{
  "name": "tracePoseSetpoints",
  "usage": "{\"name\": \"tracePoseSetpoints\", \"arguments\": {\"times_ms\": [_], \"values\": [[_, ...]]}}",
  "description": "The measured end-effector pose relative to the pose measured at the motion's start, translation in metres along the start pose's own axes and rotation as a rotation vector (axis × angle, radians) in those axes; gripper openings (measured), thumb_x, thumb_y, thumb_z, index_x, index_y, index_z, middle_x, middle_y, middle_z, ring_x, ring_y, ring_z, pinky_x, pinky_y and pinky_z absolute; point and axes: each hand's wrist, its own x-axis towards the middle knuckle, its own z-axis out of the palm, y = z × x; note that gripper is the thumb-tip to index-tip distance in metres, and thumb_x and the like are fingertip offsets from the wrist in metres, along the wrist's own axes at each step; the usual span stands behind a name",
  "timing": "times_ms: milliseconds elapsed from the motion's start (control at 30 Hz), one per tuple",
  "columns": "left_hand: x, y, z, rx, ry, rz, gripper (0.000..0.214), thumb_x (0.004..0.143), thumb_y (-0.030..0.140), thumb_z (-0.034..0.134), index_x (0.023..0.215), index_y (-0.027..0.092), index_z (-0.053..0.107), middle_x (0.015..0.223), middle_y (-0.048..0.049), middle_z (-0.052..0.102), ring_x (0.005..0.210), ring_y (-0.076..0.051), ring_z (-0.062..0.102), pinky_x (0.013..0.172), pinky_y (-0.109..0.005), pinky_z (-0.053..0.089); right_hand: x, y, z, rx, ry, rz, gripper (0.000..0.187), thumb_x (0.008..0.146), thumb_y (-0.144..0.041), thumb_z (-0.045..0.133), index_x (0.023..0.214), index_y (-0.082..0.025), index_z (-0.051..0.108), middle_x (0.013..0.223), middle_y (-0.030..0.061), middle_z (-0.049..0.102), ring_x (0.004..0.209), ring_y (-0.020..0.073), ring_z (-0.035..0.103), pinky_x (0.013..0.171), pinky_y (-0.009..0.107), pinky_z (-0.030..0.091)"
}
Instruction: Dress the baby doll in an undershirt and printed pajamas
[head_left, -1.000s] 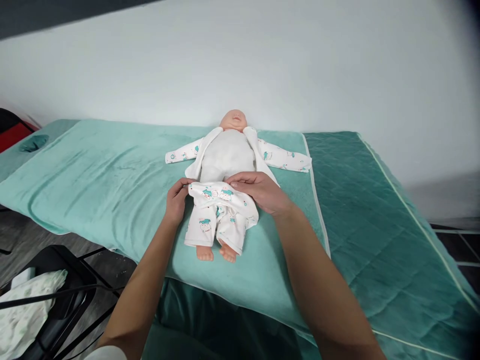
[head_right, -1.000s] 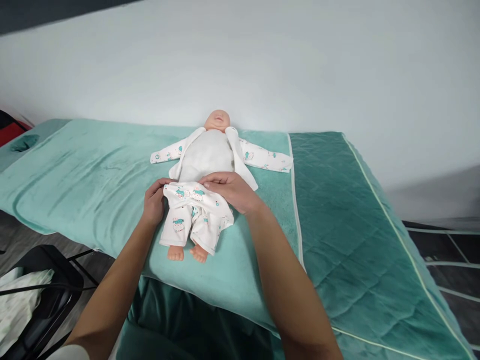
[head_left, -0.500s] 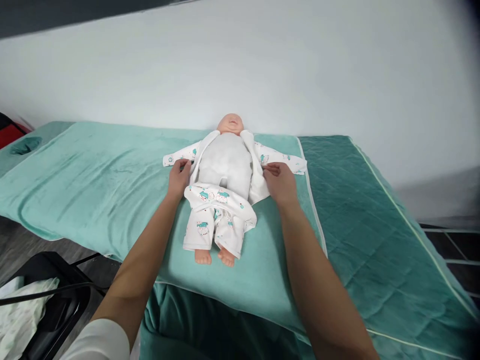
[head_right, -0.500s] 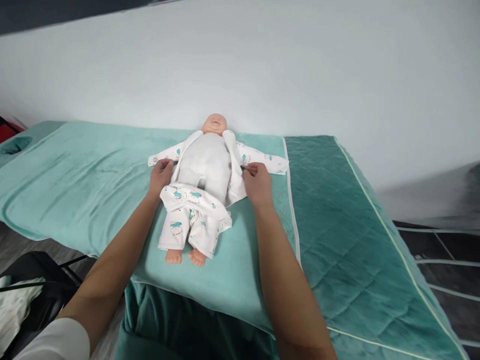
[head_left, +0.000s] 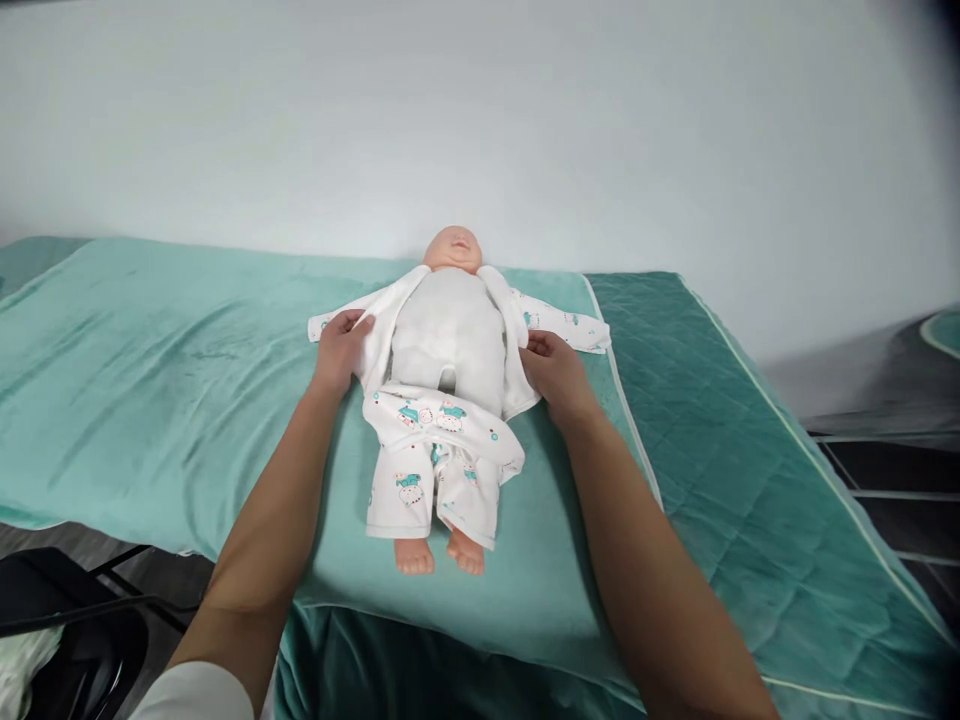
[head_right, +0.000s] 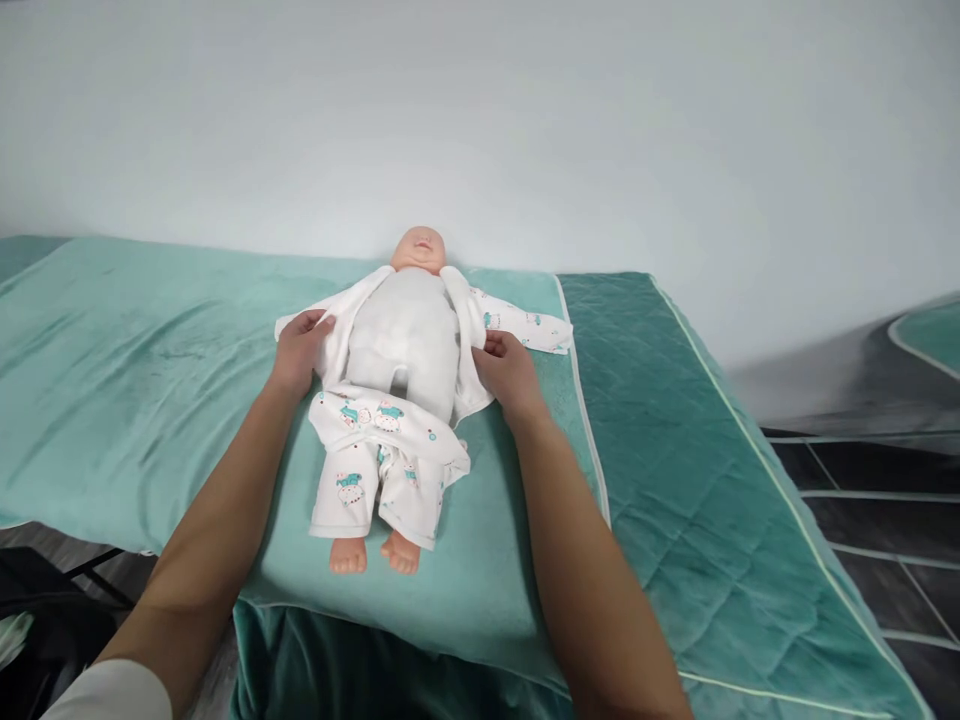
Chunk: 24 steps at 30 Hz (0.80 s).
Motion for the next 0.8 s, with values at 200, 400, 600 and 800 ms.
{"name": "tracePoseSetpoints", "arguments": {"times_ms": [200,400,600,800], "values": [[0.001,0.004,-0.022,-0.053,0.279,-0.021,0.034,0.06,0.031,0.082,0.087,0.018,0.066,0.077,0.0022,0.059,0.065,-0.011,0.051,0.06,-0.024,0.04,-0.015,-0.014,-0.001,0.068,0.039,0.058,0.027,0.063,-0.037,0.082,0.068,-0.022,0.059,0.06,-0.0066,0.054,0.054,0.0106,0.046,0.05,0.026,0.035],[-0.003,0.0,-0.04,0.24,0.39,0.09,0.023,0.067,0.021,0.074,0.088,0.019,0.065,0.072,0.0035,0.053,0.063,-0.011,0.045,0.059,-0.025,0.034,-0.006,-0.008,-0.011,-0.02,0.239,-0.057,0.031,0.064,-0.037,0.08,0.074,-0.023,0.055,0.066,-0.0065,0.052,0.059,0.0114,0.044,0.055,0.026,0.034],[-0.011,0.004,-0.042,0.675,0.417,0.056,0.02,0.075,0.021,0.068,0.094,0.023,0.065,0.077,0.0013,0.058,0.071,-0.017,0.054,0.067,-0.029,0.037,-0.002,0.004,-0.06,-0.425,0.381,-0.153,0.025,0.067,-0.034,0.074,0.084,-0.022,0.06,0.072,-0.0047,0.053,0.065,0.0139,0.045,0.062,0.029,0.035],[-0.02,0.004,-0.039,0.982,0.397,0.014,0.021,0.087,0.027,0.062,0.108,0.027,0.063,0.096,-0.006,0.069,0.092,-0.027,0.063,0.078,-0.035,0.042,-0.014,0.011,-0.091,-0.619,0.419,-0.149,0.027,0.07,-0.036,0.07,0.09,-0.021,0.06,0.08,-0.0008,0.059,0.069,0.0176,0.051,0.071,0.034,0.042]]}}
